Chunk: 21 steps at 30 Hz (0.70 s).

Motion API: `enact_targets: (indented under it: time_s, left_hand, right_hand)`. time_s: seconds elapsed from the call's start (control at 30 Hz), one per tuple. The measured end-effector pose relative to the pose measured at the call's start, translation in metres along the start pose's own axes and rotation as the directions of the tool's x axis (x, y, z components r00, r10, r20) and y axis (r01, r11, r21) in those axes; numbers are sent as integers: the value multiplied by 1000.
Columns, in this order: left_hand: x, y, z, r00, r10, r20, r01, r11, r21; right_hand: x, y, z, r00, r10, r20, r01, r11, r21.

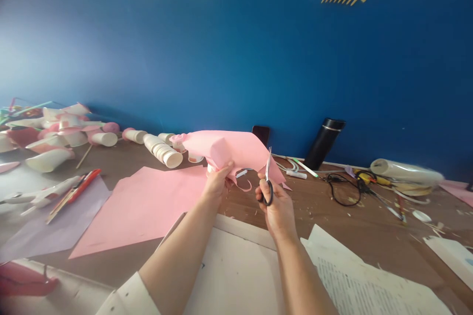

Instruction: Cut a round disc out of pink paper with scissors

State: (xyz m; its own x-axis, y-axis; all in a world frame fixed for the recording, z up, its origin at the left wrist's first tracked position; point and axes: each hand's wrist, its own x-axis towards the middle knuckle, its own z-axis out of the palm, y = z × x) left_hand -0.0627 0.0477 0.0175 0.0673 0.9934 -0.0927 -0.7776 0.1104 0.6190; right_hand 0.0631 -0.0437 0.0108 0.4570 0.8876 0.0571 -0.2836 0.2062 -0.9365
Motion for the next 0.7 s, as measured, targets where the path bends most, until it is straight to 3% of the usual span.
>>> enact_targets:
  time_s: [0.4,0.7]
  left_hand:
    - [3,2,-1,999,25,-35,-26,999,-19]
    - [0,5,0,999,50,10,-50,999,-4]
  right_hand:
    - [0,0,-1,1000,13,-13,-13,999,-30]
    - [0,2,-2,1000,14,-13,-14,999,-44]
